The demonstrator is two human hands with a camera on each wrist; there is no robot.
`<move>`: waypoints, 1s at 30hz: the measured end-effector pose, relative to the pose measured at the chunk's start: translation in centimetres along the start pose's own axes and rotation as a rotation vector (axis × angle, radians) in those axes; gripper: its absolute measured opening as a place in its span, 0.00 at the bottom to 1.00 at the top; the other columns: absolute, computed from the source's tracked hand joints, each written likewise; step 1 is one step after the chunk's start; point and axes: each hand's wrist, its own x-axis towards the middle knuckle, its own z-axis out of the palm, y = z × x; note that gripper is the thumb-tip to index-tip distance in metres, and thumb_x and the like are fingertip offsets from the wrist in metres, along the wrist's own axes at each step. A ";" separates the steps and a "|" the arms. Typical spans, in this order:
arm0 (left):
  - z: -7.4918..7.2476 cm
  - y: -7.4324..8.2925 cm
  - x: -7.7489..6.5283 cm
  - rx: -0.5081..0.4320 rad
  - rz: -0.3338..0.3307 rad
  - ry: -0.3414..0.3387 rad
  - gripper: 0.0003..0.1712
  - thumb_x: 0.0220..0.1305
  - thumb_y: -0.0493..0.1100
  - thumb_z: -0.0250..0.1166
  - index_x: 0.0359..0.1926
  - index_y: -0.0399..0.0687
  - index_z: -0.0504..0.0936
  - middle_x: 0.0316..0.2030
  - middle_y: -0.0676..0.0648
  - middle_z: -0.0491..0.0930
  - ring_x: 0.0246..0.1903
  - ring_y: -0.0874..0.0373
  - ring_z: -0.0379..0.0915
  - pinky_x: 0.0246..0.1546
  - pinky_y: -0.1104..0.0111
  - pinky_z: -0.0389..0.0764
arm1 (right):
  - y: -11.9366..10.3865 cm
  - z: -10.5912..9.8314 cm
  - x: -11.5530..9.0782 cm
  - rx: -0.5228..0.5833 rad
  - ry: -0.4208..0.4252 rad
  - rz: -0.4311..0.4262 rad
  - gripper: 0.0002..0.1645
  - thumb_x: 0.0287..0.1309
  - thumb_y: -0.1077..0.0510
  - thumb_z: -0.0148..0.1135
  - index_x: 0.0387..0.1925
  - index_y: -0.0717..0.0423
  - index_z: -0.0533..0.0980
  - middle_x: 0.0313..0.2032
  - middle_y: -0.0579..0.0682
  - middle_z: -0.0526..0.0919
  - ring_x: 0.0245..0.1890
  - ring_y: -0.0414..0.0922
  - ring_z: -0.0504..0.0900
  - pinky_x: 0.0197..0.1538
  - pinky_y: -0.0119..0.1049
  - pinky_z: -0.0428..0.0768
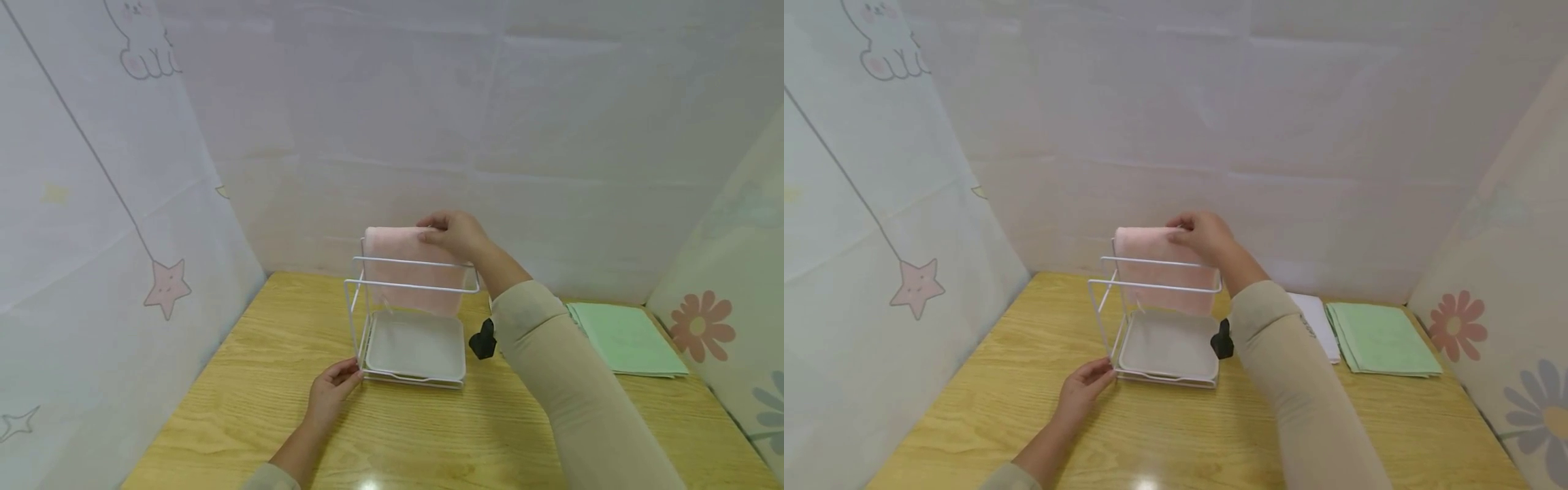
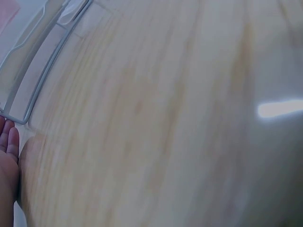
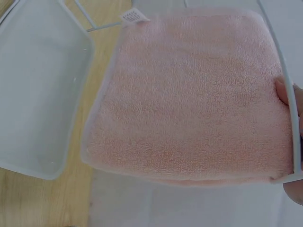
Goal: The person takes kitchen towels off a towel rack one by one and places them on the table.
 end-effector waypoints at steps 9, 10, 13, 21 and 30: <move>0.0 -0.2 0.4 0.010 -0.004 0.008 0.21 0.58 0.34 0.70 0.52 0.31 0.80 0.42 0.46 0.83 0.36 0.68 0.79 0.40 0.79 0.82 | -1.4 -2.1 0.0 -0.047 0.046 -0.045 0.18 0.61 0.48 0.66 0.51 0.46 0.82 0.56 0.50 0.83 0.61 0.47 0.76 0.65 0.44 0.73; 0.0 -0.2 0.4 0.012 -0.008 0.008 0.21 0.58 0.34 0.70 0.52 0.31 0.80 0.42 0.46 0.83 0.36 0.68 0.79 0.40 0.79 0.82 | -1.6 -2.3 0.0 -0.051 0.049 -0.049 0.18 0.61 0.48 0.67 0.51 0.46 0.83 0.55 0.50 0.83 0.61 0.47 0.76 0.65 0.44 0.73; 0.1 -0.2 0.5 0.011 -0.015 0.007 0.21 0.58 0.34 0.70 0.53 0.31 0.80 0.44 0.43 0.83 0.36 0.68 0.79 0.40 0.79 0.82 | -2.1 -2.8 0.0 -0.048 0.052 -0.052 0.17 0.61 0.49 0.67 0.51 0.47 0.83 0.56 0.50 0.83 0.60 0.47 0.76 0.65 0.43 0.73; 0.0 -0.3 0.4 -0.011 -0.010 -0.004 0.22 0.59 0.34 0.70 0.53 0.30 0.79 0.44 0.42 0.82 0.36 0.69 0.79 0.40 0.79 0.82 | -3.5 -4.3 -0.4 -0.029 0.066 -0.060 0.18 0.61 0.49 0.67 0.52 0.47 0.82 0.57 0.50 0.82 0.60 0.46 0.76 0.63 0.44 0.75; 0.0 -0.2 0.4 0.008 0.003 0.002 0.21 0.60 0.34 0.69 0.54 0.30 0.79 0.47 0.36 0.81 0.36 0.69 0.78 0.39 0.79 0.81 | -5.0 -6.1 -0.9 -0.040 0.098 -0.098 0.20 0.60 0.50 0.68 0.53 0.47 0.82 0.56 0.50 0.83 0.58 0.45 0.77 0.61 0.41 0.76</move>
